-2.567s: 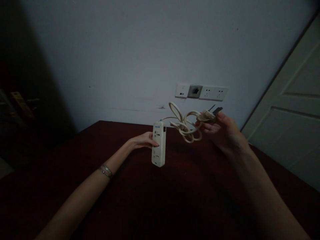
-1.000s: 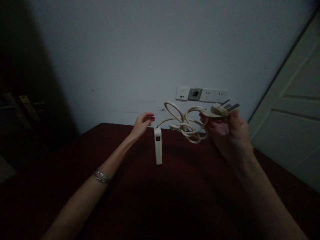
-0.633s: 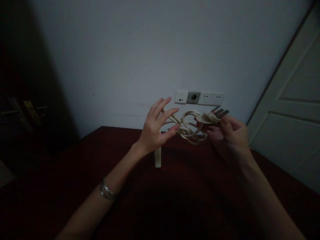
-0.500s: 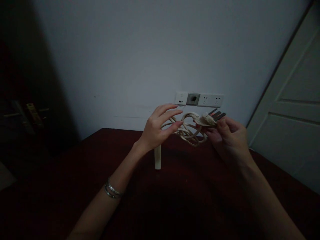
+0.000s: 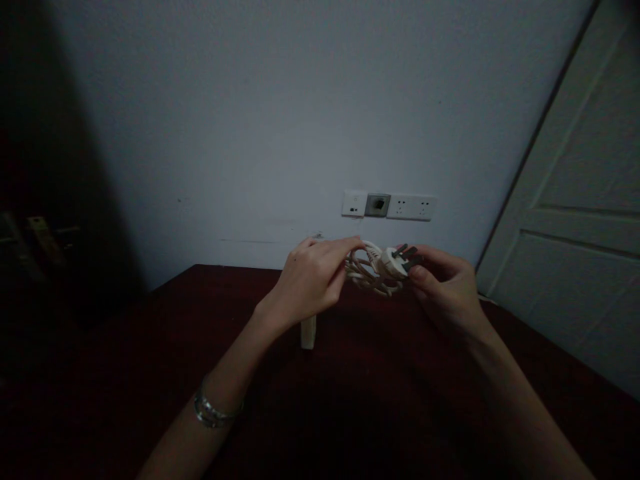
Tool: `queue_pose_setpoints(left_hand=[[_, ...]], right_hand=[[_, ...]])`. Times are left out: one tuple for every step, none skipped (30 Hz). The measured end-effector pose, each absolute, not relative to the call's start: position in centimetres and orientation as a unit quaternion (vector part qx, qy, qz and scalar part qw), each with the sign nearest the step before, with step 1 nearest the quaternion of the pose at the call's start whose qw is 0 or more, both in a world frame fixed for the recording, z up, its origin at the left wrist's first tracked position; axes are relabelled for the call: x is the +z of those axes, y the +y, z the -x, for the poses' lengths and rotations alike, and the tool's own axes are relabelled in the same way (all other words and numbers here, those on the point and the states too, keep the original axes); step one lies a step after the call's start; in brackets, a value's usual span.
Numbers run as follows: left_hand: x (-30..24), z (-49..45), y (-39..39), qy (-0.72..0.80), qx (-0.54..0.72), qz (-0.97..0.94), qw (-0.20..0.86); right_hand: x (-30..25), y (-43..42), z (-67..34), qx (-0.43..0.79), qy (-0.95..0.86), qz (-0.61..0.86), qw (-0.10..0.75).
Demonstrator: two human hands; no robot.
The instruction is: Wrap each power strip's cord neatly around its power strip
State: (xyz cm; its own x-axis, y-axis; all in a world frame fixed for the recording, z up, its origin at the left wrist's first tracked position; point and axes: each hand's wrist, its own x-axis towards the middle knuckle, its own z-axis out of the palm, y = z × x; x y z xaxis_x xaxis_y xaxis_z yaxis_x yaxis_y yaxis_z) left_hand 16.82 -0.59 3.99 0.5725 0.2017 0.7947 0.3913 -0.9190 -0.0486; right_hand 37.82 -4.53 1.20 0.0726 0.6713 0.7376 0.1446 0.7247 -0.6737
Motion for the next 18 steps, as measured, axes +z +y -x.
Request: queue_pose_setpoints(left_hand=[[3.9,-16.8,-0.7,-0.178,-0.420,0.885,0.096],[3.9,-16.8,-0.7,-0.185,-0.409,0.890,0.078],[3.9,-16.8,-0.7,-0.191,-0.399,0.895,0.056],[3.8,-16.9,-0.7,-0.196,-0.395,0.897,0.030],[3.8,-16.9,-0.6,-0.201,-0.394,0.897,0.004],[3.8,-17.0,-0.6,-0.207,-0.396,0.894,-0.020],[3.8,-17.0,-0.6,-0.210,-0.400,0.891,-0.041],[3.8,-17.1,-0.5,-0.212,-0.404,0.888,-0.059],[3.8,-17.1,-0.5,-0.212,-0.410,0.884,-0.071],[3.8,-17.1,-0.4,-0.211,-0.413,0.883,-0.075],[3.8,-17.1,-0.3,-0.208,-0.414,0.883,-0.071],[3.8,-17.1,-0.2,-0.204,-0.412,0.886,-0.062],[3.8,-17.0,-0.1,-0.199,-0.406,0.890,-0.053],[3.8,-16.9,0.0,-0.195,-0.398,0.895,-0.047],[3.9,-16.8,0.2,-0.194,-0.389,0.899,-0.048],[3.9,-16.7,0.4,-0.196,-0.380,0.902,-0.059],[3.9,-16.5,0.6,-0.197,-0.372,0.904,-0.080],[4.0,-16.4,0.8,-0.196,-0.364,0.904,-0.106]], right_hand=[[1.3,-4.6,-37.8,0.196,-0.659,0.314,0.655],[1.4,-4.6,-37.8,0.195,-0.666,0.317,0.647],[1.5,-4.7,-37.8,0.194,-0.671,0.321,0.639],[1.7,-4.8,-37.7,0.194,-0.676,0.325,0.633],[1.9,-5.0,-37.6,0.196,-0.679,0.327,0.627],[2.1,-5.1,-37.5,0.198,-0.682,0.328,0.623],[2.3,-5.1,-37.4,0.202,-0.685,0.327,0.619],[2.4,-5.2,-37.4,0.207,-0.688,0.326,0.614],[2.5,-5.2,-37.3,0.212,-0.692,0.324,0.609],[2.6,-5.2,-37.3,0.217,-0.696,0.323,0.604],[2.6,-5.2,-37.3,0.222,-0.698,0.320,0.601],[2.6,-5.2,-37.4,0.225,-0.700,0.319,0.598],[2.5,-5.1,-37.5,0.226,-0.702,0.318,0.596],[2.5,-5.1,-37.5,0.226,-0.704,0.319,0.592],[2.5,-5.0,-37.6,0.227,-0.708,0.320,0.587],[2.4,-5.0,-37.8,0.227,-0.713,0.322,0.580],[2.4,-5.0,-37.9,0.230,-0.719,0.323,0.571],[2.4,-5.0,-38.0,0.233,-0.725,0.323,0.562]])
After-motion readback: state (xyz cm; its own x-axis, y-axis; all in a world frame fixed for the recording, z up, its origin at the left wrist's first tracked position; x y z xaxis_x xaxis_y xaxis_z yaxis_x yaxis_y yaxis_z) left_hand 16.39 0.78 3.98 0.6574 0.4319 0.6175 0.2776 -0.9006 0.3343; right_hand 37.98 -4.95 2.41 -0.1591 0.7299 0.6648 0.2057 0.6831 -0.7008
